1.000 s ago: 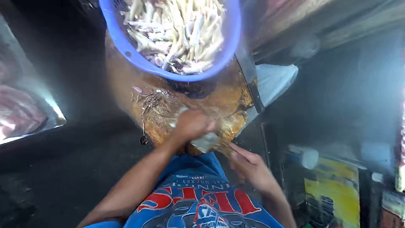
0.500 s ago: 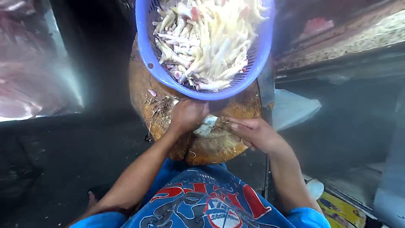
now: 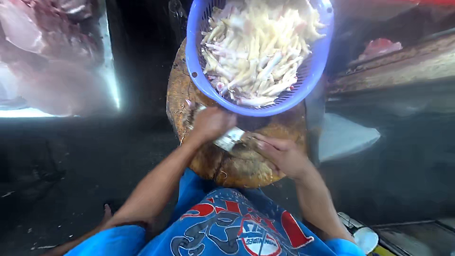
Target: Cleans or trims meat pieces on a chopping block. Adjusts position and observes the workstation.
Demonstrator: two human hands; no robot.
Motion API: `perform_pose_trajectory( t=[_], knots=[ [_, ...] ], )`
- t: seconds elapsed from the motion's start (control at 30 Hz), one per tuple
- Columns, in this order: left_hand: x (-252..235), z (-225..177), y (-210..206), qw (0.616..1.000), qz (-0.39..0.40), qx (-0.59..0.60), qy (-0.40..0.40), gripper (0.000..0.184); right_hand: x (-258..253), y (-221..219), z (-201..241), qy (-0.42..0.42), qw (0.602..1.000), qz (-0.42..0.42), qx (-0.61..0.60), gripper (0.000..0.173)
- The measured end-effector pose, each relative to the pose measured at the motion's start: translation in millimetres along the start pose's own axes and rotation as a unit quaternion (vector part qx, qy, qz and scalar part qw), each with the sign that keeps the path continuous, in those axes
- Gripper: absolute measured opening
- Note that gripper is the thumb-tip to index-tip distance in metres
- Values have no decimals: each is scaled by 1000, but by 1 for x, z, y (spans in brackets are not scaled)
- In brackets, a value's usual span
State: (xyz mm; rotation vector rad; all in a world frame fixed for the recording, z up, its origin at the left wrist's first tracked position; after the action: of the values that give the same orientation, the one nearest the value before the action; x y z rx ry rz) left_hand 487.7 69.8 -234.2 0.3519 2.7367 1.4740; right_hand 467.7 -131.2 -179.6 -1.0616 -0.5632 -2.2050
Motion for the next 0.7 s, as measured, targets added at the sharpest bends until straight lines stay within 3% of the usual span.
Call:
perform_pose_trajectory(
  t=[0.1,0.3,0.37,0.47,0.53,0.6,0.7],
  knots=[
    [4,0,6,999,-18,-19,-41,48,18,-9,-6,26,999,-23,-6,44],
    [20,-133,-77,985,110,99,-93,47,115,51,-98,-8,994,-99,-41,43],
    [45,-124,-70,984,94,110,-104,46,116,22,-105,-3,993,-93,-68,42],
    [63,-46,-24,985,43,76,-152,43,77,-67,-75,26,989,-97,-104,43],
    [56,-11,-6,976,61,28,-209,44,56,-114,-58,49,978,-127,-156,43],
    [57,-8,-11,968,97,0,-232,49,60,-132,-63,47,968,-155,-190,43],
    [89,-45,-41,957,170,21,-236,54,105,-140,-99,33,961,-185,-203,43]
  ],
)
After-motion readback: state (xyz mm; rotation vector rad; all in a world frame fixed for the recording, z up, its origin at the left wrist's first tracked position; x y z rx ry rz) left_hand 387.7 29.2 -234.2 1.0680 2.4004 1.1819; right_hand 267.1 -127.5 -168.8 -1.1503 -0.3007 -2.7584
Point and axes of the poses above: each hand's wrist, its own x-axis away from the middle knuckle, its own y-axis out of the back of the hand, z = x × y, the point moved 8 cm from there along -x, towards the middle knuckle, and after that the axes turned 5 degrees about -x, right-handed, at the moved point
